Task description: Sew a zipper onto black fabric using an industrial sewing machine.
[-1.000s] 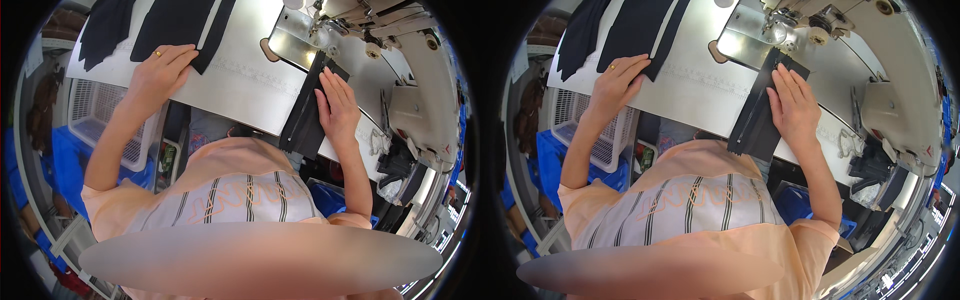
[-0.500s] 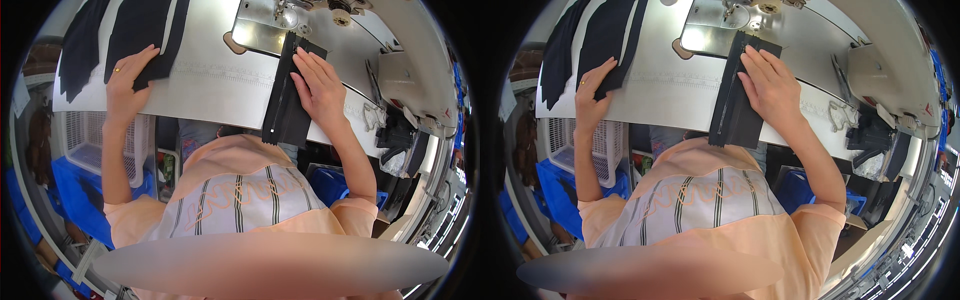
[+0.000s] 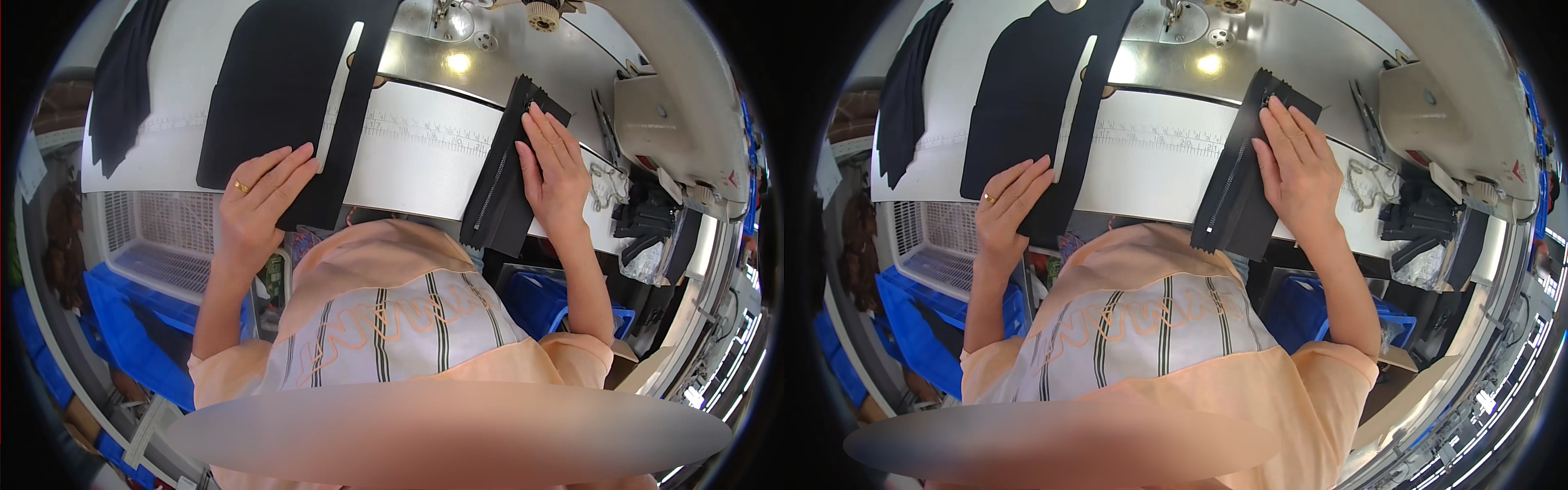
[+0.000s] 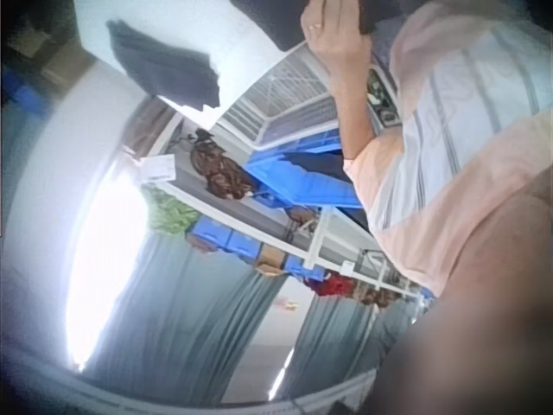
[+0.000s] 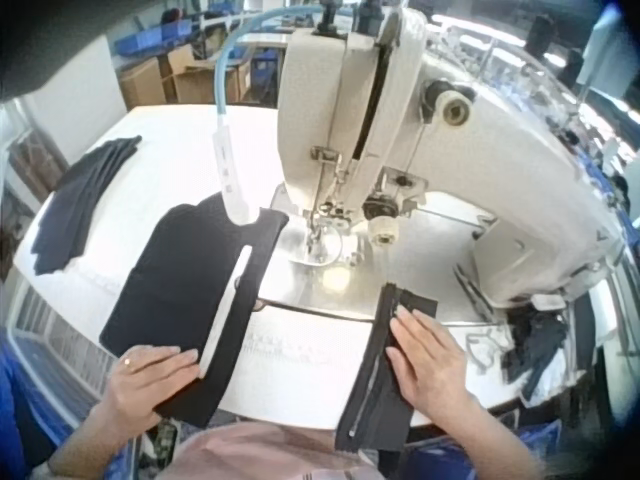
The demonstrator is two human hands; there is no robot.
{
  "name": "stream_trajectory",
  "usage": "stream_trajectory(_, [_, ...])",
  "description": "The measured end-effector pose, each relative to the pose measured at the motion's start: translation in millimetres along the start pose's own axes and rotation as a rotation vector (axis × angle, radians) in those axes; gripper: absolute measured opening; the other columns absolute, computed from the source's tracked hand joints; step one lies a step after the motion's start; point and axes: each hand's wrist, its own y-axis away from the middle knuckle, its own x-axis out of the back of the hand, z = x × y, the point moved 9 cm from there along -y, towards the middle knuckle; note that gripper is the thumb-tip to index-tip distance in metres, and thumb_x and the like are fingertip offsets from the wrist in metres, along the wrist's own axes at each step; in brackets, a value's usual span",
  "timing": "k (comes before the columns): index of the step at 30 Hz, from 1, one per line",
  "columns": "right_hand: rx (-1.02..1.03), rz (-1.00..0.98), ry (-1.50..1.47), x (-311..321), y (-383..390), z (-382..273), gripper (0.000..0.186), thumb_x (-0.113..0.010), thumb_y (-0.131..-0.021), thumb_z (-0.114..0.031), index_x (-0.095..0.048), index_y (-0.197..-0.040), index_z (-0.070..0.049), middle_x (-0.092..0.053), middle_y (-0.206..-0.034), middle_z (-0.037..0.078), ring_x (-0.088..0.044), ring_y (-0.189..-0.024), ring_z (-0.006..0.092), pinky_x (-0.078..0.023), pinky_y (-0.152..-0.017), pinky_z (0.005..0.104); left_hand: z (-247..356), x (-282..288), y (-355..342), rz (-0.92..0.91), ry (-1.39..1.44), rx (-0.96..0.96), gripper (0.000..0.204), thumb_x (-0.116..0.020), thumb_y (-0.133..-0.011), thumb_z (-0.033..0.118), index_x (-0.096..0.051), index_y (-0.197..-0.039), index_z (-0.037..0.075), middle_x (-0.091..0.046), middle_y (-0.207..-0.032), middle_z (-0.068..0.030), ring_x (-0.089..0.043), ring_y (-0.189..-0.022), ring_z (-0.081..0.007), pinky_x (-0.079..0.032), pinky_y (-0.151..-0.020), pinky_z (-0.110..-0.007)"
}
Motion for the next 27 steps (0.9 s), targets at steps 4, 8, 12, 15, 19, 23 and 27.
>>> stream_trajectory(4, [-0.021,-0.001,0.001,-1.9,2.6,3.0,0.035,-0.075,-0.078,-0.009,-0.069,-0.113,-0.005,-0.068,-0.119,0.008,-0.065,-0.104,0.0263,-0.053,-0.088,0.0330,37.8,-4.3,2.1,-0.083,-0.030,-0.087,0.032,-0.060,-0.079,0.013,-0.070,-0.108,0.005,-0.068,-0.117,-0.0100,-0.065,-0.106,-0.0242,-0.048,-0.090,-0.039])
stream_trajectory(8, [-0.023,0.008,-0.008,-0.2,0.1,1.8,0.035,-0.076,-0.078,-0.009,-0.069,-0.112,-0.005,-0.068,-0.118,0.008,-0.065,-0.104,0.0265,-0.054,-0.088,0.0331,69.6,-12.7,5.0,-0.104,0.017,-0.121,0.029,-0.060,-0.081,0.009,-0.070,-0.108,0.005,-0.069,-0.117,-0.0084,-0.065,-0.105,-0.0220,-0.047,-0.090,-0.036])
stream_trajectory(12, [-0.017,0.015,-0.017,1.5,-0.8,0.9,0.035,-0.076,-0.077,-0.008,-0.069,-0.112,-0.004,-0.068,-0.118,0.009,-0.065,-0.103,0.0270,-0.054,-0.088,0.0334,74.3,-19.6,-3.9,-0.066,0.052,-0.109,0.029,-0.061,-0.081,0.009,-0.069,-0.108,0.004,-0.069,-0.116,-0.0086,-0.065,-0.105,-0.0223,-0.048,-0.089,-0.035])
stream_trajectory(15, [-0.014,0.020,-0.017,1.0,-0.5,1.0,0.035,-0.076,-0.077,-0.008,-0.070,-0.111,-0.004,-0.069,-0.117,0.009,-0.065,-0.103,0.0272,-0.053,-0.088,0.0336,70.8,-24.4,-13.1,-0.040,0.078,-0.074,0.028,-0.062,-0.081,0.009,-0.069,-0.107,0.003,-0.069,-0.116,-0.0089,-0.065,-0.105,-0.0227,-0.050,-0.086,-0.036])
stream_trajectory(19, [-0.018,0.016,-0.017,0.2,-0.2,1.8,0.034,-0.076,-0.077,-0.008,-0.070,-0.110,-0.003,-0.069,-0.117,0.009,-0.065,-0.103,0.0272,-0.053,-0.088,0.0336,75.6,-29.2,-18.4,-0.004,0.118,-0.081,0.029,-0.067,-0.076,0.006,-0.069,-0.104,0.001,-0.070,-0.113,-0.0112,-0.066,-0.104,-0.0249,-0.051,-0.087,-0.037])
stream_trajectory(23, [-0.016,0.020,-0.011,0.8,-0.4,1.4,0.034,-0.076,-0.077,-0.008,-0.070,-0.110,-0.004,-0.069,-0.117,0.009,-0.066,-0.103,0.0270,-0.054,-0.087,0.0336,86.1,-23.6,-19.0,-0.041,0.156,-0.103,0.036,-0.070,-0.075,0.011,-0.067,-0.108,-0.001,-0.067,-0.118,-0.0136,-0.064,-0.109,-0.0282,-0.052,-0.090,-0.037])
stream_trajectory(27, [-0.008,0.025,-0.008,0.6,-0.7,0.6,0.035,-0.076,-0.077,-0.008,-0.070,-0.111,-0.004,-0.068,-0.118,0.008,-0.066,-0.103,0.0267,-0.054,-0.087,0.0334,77.8,-32.4,-19.0,-0.546,0.368,-0.080,0.074,-0.081,-0.066,0.031,-0.057,-0.129,-0.002,-0.053,-0.137,-0.0190,-0.044,-0.133,-0.0355,-0.042,-0.105,-0.042])
